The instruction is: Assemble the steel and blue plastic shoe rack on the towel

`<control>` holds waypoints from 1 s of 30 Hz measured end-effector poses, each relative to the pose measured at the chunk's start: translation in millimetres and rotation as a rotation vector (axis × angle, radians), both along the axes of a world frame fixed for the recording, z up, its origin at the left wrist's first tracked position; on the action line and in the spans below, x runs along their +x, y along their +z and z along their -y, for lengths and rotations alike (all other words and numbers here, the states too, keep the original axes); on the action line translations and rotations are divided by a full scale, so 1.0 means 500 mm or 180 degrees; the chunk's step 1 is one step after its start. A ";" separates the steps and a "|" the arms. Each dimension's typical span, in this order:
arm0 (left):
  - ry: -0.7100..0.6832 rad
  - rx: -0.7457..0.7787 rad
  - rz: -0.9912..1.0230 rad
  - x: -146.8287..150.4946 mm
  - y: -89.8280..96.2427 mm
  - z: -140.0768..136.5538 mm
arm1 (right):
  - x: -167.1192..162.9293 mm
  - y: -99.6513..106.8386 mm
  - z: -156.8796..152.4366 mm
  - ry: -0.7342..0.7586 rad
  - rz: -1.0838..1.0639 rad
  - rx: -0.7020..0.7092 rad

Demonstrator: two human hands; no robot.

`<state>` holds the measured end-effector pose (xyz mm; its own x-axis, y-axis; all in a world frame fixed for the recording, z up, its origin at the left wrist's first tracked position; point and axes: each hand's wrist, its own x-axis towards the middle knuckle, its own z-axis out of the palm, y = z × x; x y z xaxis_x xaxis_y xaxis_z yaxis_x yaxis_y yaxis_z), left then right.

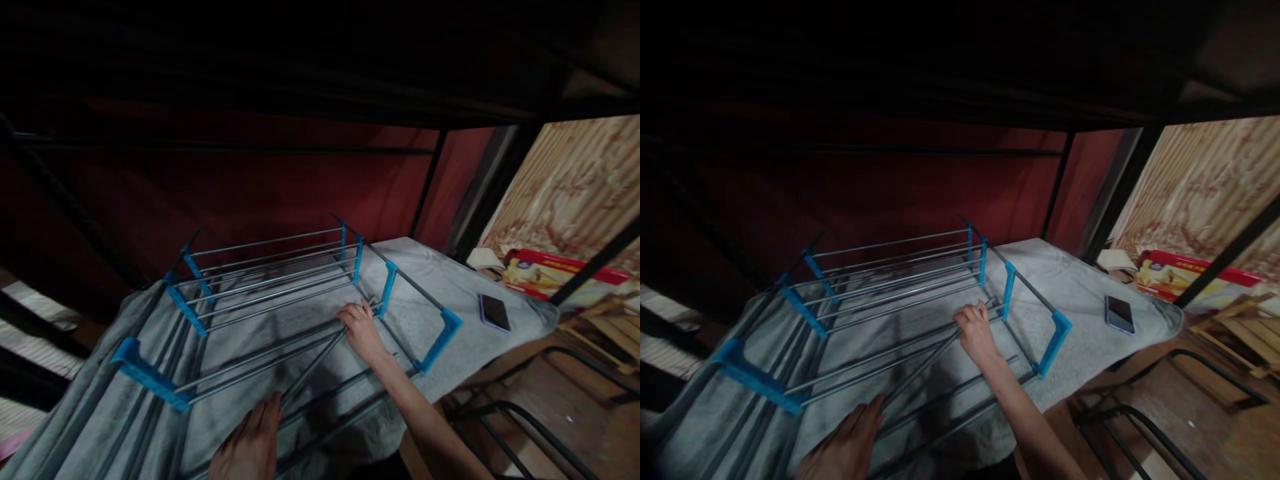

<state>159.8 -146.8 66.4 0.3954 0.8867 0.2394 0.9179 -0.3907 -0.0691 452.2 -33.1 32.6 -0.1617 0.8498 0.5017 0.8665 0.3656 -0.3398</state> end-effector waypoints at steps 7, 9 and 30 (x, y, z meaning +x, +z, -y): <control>0.0010 0.0111 0.0072 0.057 -0.014 -0.042 | 0.055 -0.011 -0.011 -0.0237 0.0187 -0.0112; 0.0020 0.0078 0.0091 0.067 -0.010 -0.050 | 0.061 -0.010 -0.021 -0.0266 0.0227 -0.0125; 0.0130 -0.0136 0.0168 0.084 0.000 -0.123 | 0.088 0.012 -0.052 -0.0388 0.0583 -0.0408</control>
<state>201.7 -85.2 66.2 0.3466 0.9117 0.2207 0.9350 -0.3545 -0.0043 496.2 -7.1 38.6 -0.1325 0.9233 0.3605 0.9530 0.2187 -0.2098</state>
